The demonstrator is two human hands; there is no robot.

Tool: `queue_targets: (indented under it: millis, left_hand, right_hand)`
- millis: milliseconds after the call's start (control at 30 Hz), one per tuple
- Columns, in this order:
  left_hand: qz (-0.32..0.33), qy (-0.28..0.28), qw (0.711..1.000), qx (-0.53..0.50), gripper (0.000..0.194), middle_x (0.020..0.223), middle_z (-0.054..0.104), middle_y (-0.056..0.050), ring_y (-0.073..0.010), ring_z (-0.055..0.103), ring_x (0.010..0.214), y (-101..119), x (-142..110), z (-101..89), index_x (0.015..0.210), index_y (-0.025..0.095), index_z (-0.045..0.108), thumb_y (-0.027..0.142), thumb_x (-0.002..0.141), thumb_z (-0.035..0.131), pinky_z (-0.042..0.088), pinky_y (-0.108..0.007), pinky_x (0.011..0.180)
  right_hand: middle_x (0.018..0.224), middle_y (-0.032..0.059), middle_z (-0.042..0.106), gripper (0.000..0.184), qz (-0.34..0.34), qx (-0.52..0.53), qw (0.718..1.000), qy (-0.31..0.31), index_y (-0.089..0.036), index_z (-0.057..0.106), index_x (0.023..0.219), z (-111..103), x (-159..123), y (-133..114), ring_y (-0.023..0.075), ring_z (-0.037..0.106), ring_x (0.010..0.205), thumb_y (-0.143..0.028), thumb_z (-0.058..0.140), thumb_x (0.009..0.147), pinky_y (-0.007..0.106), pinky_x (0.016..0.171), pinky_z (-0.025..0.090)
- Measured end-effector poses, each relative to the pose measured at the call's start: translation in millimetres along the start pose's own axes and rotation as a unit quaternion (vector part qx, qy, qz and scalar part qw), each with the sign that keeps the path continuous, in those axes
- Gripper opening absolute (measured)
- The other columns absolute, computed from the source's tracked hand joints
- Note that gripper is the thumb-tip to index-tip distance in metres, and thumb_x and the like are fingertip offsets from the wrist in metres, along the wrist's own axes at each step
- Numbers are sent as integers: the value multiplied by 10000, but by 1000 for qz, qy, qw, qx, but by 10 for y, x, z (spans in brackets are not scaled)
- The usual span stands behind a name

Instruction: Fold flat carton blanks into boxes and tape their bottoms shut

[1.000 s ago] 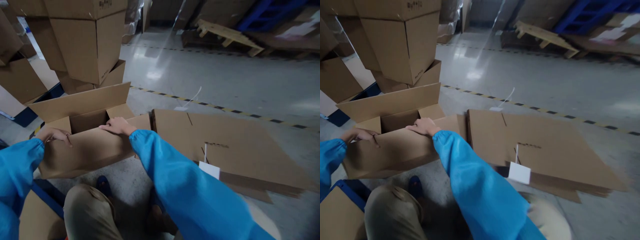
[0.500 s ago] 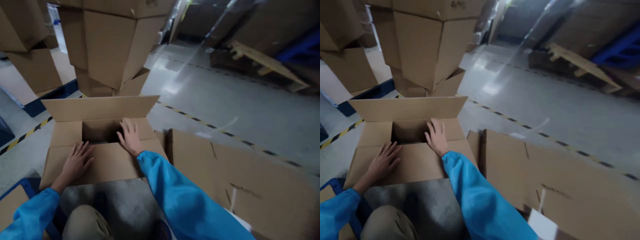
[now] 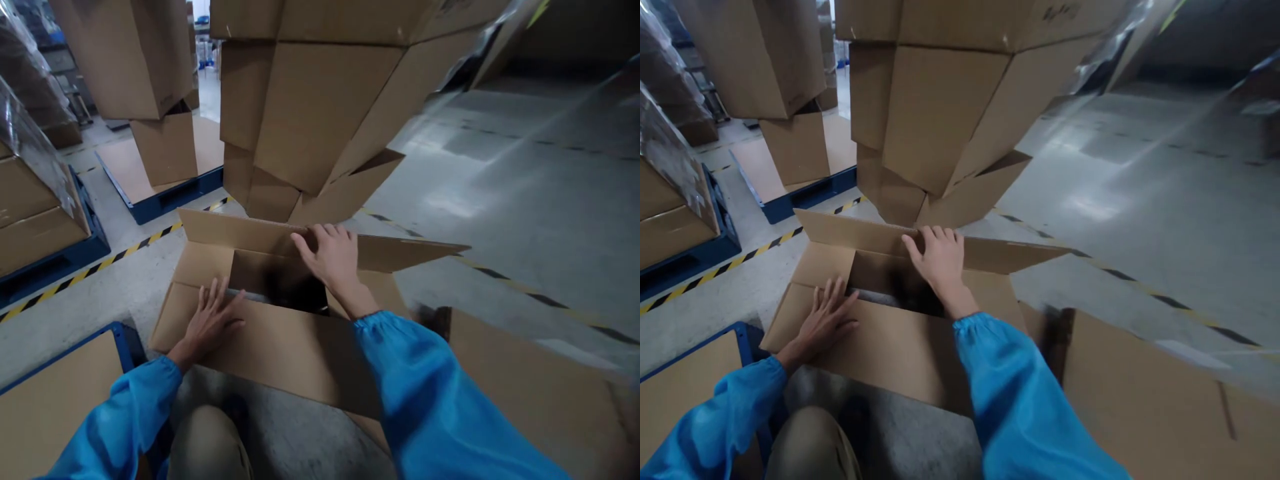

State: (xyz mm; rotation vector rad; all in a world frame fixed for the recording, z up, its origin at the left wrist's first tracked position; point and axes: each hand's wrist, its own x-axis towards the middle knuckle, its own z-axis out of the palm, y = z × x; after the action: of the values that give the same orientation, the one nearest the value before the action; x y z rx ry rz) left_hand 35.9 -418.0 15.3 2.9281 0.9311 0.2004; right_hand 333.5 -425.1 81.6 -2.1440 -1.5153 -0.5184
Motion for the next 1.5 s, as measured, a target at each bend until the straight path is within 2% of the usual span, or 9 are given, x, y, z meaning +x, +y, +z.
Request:
queue_targets:
  millis: [200,333,567,667,800,867,967,1233,1500]
  left_hand:
    - [-47,68,995,56,792,1620,201,-301,-478,172,1504,26,-36,80,1560,163,412,533,913,677,230,-710,1159]
    - [-50,73,995,50,710,1643,204,-236,-431,151,1526,54,23,33,1569,186,402,527,972,579,155,-677,1198]
    - [-252,32,967,-13,570,1593,363,-204,-369,270,1503,-143,337,-321,1493,139,495,436,1071,252,145,-704,1182]
    - [-331,91,939,-32,547,1556,410,-221,-389,295,1479,-253,467,-492,1356,125,618,438,1051,289,124,-713,1174]
    - [-368,125,918,-75,739,1653,116,-268,-491,125,1504,-300,504,-634,1466,63,468,618,985,393,117,-746,1142]
    - [-392,124,906,-103,928,1649,55,-295,-527,169,1478,-327,479,-685,1554,49,288,724,931,418,195,-747,1120]
    - [-464,75,870,-147,1093,1574,297,-303,-521,394,1373,-425,461,-748,1588,74,137,824,853,440,353,-688,1065]
    - [-488,-1,866,-106,783,1263,663,-223,-455,596,1193,-1022,596,-760,1332,114,619,736,885,458,513,-534,939]
    - [-418,-15,899,-131,665,1266,682,-169,-400,621,1176,-1271,848,-655,1327,154,661,649,886,608,523,-441,902]
  right_hand:
    - [1152,181,716,591,-15,46,995,-91,-120,683,1192,-115,-891,-204,325,601,1066,-556,314,1041,441,907,392]
    - [1532,158,491,655,-9,95,979,-182,-110,469,1498,106,-1556,-269,309,403,1438,-541,250,1055,495,1136,317]
    - [1630,118,338,661,13,109,965,-238,-158,362,1572,40,-1428,-278,293,271,1524,-544,352,1035,520,1239,191]
    - [1535,90,501,510,39,111,970,-211,-224,552,1441,-139,-1180,9,259,366,1476,-457,297,1066,558,1238,168]
    - [1585,201,394,516,273,-4,951,-142,-121,510,1459,-332,-995,816,363,277,1507,-389,446,1023,671,1199,98]
    - [1548,277,410,647,379,13,909,-173,-62,425,1506,-362,-1004,1193,398,351,1465,-455,509,999,643,1169,215]
    - [1327,270,630,636,417,92,871,-241,-52,532,1407,-336,-1087,1464,330,591,1273,-548,451,1017,444,1062,425]
    - [1196,274,696,577,412,59,865,-280,-53,540,1370,-647,-1620,906,348,681,1148,-501,363,1052,424,970,493]
    - [1296,269,651,624,360,-5,895,-264,-105,512,1450,-1069,-3178,400,329,741,964,-532,379,1015,406,821,570]
